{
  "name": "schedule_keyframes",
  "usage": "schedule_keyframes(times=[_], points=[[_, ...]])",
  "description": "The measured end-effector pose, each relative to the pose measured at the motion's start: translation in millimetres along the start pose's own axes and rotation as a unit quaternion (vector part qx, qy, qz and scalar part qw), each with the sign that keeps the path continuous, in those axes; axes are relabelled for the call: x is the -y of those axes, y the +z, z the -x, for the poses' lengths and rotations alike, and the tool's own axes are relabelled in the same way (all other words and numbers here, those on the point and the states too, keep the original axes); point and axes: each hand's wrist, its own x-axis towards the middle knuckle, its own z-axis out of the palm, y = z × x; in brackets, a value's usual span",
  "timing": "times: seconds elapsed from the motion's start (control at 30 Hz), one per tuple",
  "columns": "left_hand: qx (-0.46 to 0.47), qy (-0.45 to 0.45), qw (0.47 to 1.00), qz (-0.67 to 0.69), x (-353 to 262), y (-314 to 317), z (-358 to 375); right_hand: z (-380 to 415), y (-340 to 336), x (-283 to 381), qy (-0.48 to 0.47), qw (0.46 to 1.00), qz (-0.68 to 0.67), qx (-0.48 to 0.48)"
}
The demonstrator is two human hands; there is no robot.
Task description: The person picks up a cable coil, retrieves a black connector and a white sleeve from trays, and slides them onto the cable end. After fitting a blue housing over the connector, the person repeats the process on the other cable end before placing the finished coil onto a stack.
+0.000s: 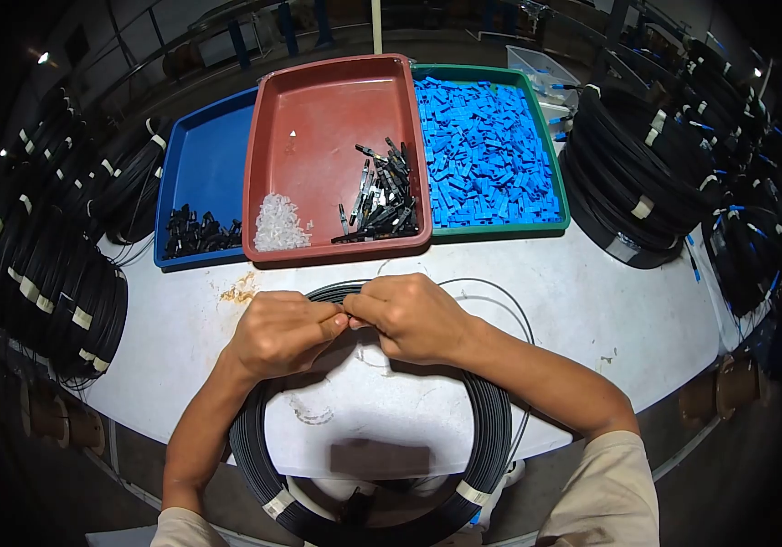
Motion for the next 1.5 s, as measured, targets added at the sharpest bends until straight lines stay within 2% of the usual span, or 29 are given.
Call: schedule_keyframes(times=[0.07,0.17,0.23,0.27,0.33,0.37,0.43,0.47,0.53,0.57,0.63,0.67,0.73,0.77,0.8,0.87,0.9,0.93,1.0,1.07,1.1,1.13,1.17,1.2,1.27,1.33,1.43,1.47,1.5], points=[[-0.008,0.009,1.0,-0.02,0.4,2.3,-1.0,-2.4,-0.8,-1.4,0.036,0.998,-0.051,0.013],[-0.05,-0.01,0.999,-0.001,-1.0,-0.5,-1.1,-5.3,-1.2,1.4,-0.013,0.999,-0.02,-0.036],[-0.055,-0.233,0.95,0.2,-6.6,-5.6,-3.6,-6.2,-5.3,6.8,-0.089,0.986,0.12,-0.072],[-0.065,-0.338,0.868,0.357,-2.4,0.0,3.4,-6.3,-4.7,6.9,-0.09,0.986,0.12,-0.071],[-0.062,-0.369,0.836,0.401,-2.6,0.0,3.7,-6.3,-2.4,7.6,-0.127,0.97,0.179,-0.104],[-0.061,-0.369,0.836,0.401,-3.7,-0.1,2.1,-6.0,-3.9,8.2,-0.126,0.97,0.179,-0.105],[-0.061,-0.192,0.961,0.191,-6.5,-0.6,-2.0,-5.3,-8.4,10.0,-0.091,0.984,0.143,-0.052],[-0.038,-0.11,0.984,0.132,-4.1,-1.9,-0.8,-4.6,-7.4,9.3,-0.091,0.984,0.143,-0.053],[-0.035,0.047,0.998,-0.032,-1.3,1.1,-1.4,-1.6,-3.5,6.7,-0.013,0.999,0.021,-0.037],[-0.035,0.048,0.998,-0.032,-1.9,1.5,-3.8,-0.8,-2.0,5.6,0.028,0.999,-0.029,-0.033],[-0.053,0.126,0.98,-0.145,-2.9,-0.1,-7.8,-2.4,-0.1,3.8,0.039,0.997,-0.057,-0.044],[-0.052,0.125,0.98,-0.148,-1.1,-1.0,-5.4,-4.2,1.0,3.0,0.049,0.994,-0.085,-0.053],[-0.045,0.042,0.997,-0.054,3.0,-0.5,1.5,-6.2,0.3,2.6,0.037,0.995,-0.075,-0.046],[-0.042,-0.022,0.999,0.011,3.8,-2.0,4.3,-7.7,-1.5,4.5,0.003,0.998,-0.025,-0.061],[-0.045,-0.025,0.999,0.011,1.0,-2.3,3.8,-8.1,-3.1,6.0,-0.03,0.996,0.026,-0.075],[-0.078,-0.247,0.943,0.209,-5.6,-3.0,-0.5,-7.6,-5.7,5.7,-0.07,0.991,0.084,-0.078],[-0.079,-0.293,0.911,0.279,-3.8,-0.6,2.4,-7.3,-6.9,5.5,-0.108,0.98,0.143,-0.086],[-0.078,-0.293,0.911,0.28,-2.9,0.2,3.9,-7.3,-7.3,6.2,-0.107,0.98,0.143,-0.086],[-0.064,-0.35,0.833,0.423,-1.9,0.8,5.3,-7.3,-7.0,8.4,-0.152,0.968,0.167,-0.112],[-0.059,-0.362,0.819,0.441,-3.3,-0.2,4.1,-5.7,-7.7,8.7,-0.154,0.969,0.162,-0.109],[-0.052,-0.246,0.921,0.297,-3.9,-2.3,1.6,-5.0,-8.6,8.9,-0.127,0.98,0.126,-0.082],[-0.044,-0.117,0.982,0.141,-3.8,-3.8,-1.6,-4.5,-10.2,8.7,-0.1,0.989,0.091,-0.056],[-0.007,-0.02,1.0,0.017,-4.5,-4.4,-3.2,-4.4,-10.2,7.6,-0.096,0.989,0.096,-0.058],[-0.006,-0.014,1.0,0.023,-5.1,-3.2,-5.8,-3.7,-7.6,6.8,-0.068,0.994,0.059,-0.056],[-0.07,0.135,0.978,-0.142,-4.7,-1.7,-10.7,-2.1,-4.8,3.3,-0.042,0.997,0.025,-0.055],[-0.066,0.135,0.977,-0.153,-1.3,-1.7,-7.9,-3.2,0.9,1.1,-0.027,0.997,-0.009,-0.077],[-0.052,-0.057,0.996,0.042,0.5,-5.8,0.6,-6.1,-1.6,3.1,-0.057,0.993,0.051,-0.086],[-0.053,-0.059,0.996,0.041,-0.9,-4.8,3.3,-7.1,-2.2,4.0,-0.058,0.994,0.049,-0.084],[-0.052,-0.205,0.955,0.207,-1.8,-2.7,5.5,-7.6,-3.1,4.9,-0.099,0.986,0.088,-0.103]])
